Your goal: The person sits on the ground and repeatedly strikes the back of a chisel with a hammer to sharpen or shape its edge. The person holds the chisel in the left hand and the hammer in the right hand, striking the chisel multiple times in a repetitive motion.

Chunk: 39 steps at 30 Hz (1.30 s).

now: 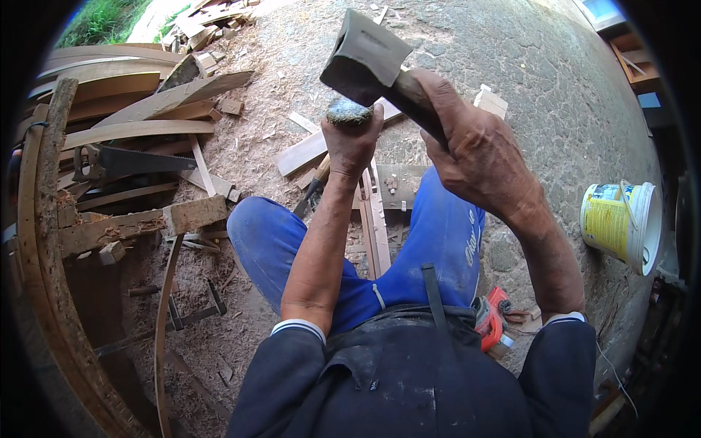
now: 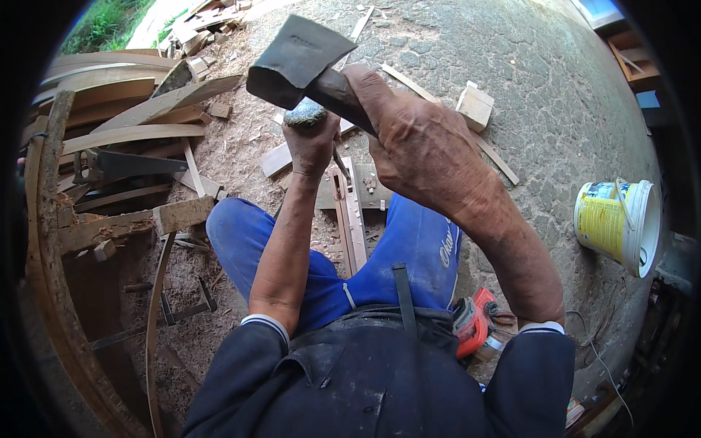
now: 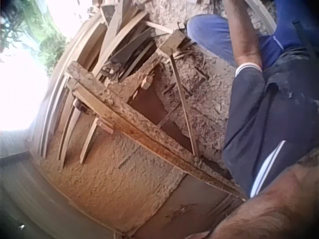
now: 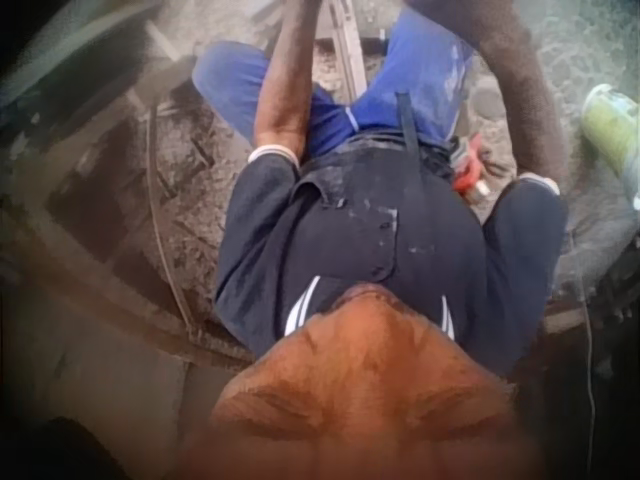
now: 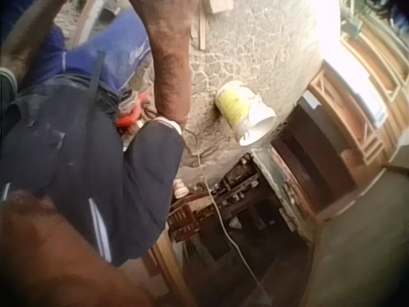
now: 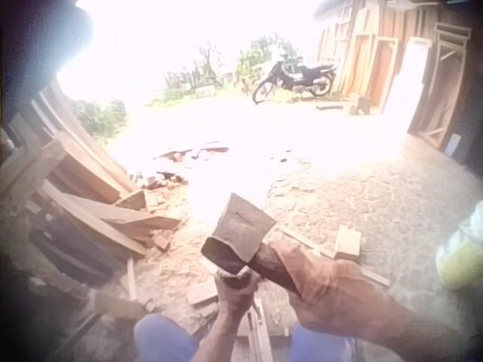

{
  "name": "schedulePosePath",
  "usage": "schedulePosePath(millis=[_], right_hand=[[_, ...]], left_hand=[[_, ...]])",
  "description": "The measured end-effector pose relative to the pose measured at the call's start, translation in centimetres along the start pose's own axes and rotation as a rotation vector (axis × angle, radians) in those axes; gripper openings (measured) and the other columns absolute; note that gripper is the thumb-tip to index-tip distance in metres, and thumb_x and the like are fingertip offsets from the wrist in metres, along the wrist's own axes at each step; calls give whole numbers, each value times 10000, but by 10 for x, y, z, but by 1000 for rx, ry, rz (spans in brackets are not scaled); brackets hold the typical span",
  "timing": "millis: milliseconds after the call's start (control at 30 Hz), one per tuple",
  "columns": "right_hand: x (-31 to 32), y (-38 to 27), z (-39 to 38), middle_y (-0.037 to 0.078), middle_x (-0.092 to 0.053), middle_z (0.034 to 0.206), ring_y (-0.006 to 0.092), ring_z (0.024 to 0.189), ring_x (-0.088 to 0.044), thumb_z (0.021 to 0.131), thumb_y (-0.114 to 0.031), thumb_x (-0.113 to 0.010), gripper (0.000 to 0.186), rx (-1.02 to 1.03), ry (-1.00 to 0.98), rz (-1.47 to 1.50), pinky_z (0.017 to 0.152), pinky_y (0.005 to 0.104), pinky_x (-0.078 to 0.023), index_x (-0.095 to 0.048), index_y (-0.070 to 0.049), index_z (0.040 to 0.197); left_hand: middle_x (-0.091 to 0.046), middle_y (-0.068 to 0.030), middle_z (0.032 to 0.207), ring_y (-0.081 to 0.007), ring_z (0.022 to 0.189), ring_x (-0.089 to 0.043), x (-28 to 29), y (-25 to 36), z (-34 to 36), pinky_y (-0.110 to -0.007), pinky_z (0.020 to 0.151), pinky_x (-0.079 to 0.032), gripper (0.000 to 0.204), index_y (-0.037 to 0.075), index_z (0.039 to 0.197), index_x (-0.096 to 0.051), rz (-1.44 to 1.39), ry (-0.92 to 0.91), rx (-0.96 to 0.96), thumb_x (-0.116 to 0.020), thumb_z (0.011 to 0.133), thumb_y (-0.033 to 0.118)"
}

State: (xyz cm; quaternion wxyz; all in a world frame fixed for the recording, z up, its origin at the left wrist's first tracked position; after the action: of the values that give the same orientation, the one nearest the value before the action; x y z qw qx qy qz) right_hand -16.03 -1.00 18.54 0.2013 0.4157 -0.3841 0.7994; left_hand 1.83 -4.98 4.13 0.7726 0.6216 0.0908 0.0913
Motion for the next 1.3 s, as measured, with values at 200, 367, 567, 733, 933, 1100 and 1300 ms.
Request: schedulePosePath(millis=[200,367,567,733,933,1100,1300], right_hand=[[-28,15,29,237,-709,882,410,860,-722,861,-54,-596,540,-73,-468,-101,786,529,-575,-468,-81,1386],[-14,27,65,197,-710,916,306,846,-725,864,-86,-683,625,-111,-295,107,818,428,-579,-505,-144,1461],[32,36,148,148,-673,960,227,850,-670,968,-181,-632,382,-176,-59,121,773,391,-551,-566,4,1296],[-21,60,140,133,-700,896,237,808,-708,909,-102,-652,476,-351,-272,-86,795,416,-608,-554,-67,1374],[-69,114,120,143,-703,884,242,786,-715,759,2,-625,558,-160,-588,-197,657,413,-576,-605,-96,1308],[-15,131,166,142,-683,904,185,707,-665,916,-192,-659,458,-434,-209,61,590,335,-571,-557,-45,1338],[-83,96,137,164,-701,985,243,839,-713,836,-105,-656,544,-274,-493,-245,719,378,-612,-565,-70,1371]], left_hand=[[-753,-82,1013,-196,937,-727,-7,2,-9,-336,821,-549,196,75,1023,-744,155,118,-180,-736,827,65],[-608,-22,594,-158,490,-594,-10,-93,75,-323,484,-483,122,13,745,-705,-30,107,320,-727,815,111],[-564,-21,545,-114,394,-510,-12,-139,99,-295,370,-386,203,58,647,-630,50,167,502,-735,819,81],[-576,-8,565,-96,416,-517,-15,-94,77,-296,390,-398,159,55,706,-650,-23,125,218,-717,849,72],[-582,2,576,-110,460,-557,-7,-113,82,-309,428,-442,108,45,762,-660,144,183,124,-716,832,104],[-620,-48,576,-136,466,-604,-4,-166,102,-318,402,-456,175,21,730,-661,293,260,344,-732,790,169],[-657,-63,621,-151,516,-634,-5,-127,82,-336,479,-505,165,20,786,-696,376,278,169,-741,808,177]])
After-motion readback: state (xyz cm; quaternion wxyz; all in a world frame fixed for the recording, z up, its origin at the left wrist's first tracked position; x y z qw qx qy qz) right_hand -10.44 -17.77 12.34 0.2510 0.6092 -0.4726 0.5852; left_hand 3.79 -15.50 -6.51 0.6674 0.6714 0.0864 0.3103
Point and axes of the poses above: each hand's wrist, its own z-axis towards the middle knuckle, its own x-axis out of the back of the hand, y = z × x, the point moved 6 cm from there along z, towards the middle knuckle
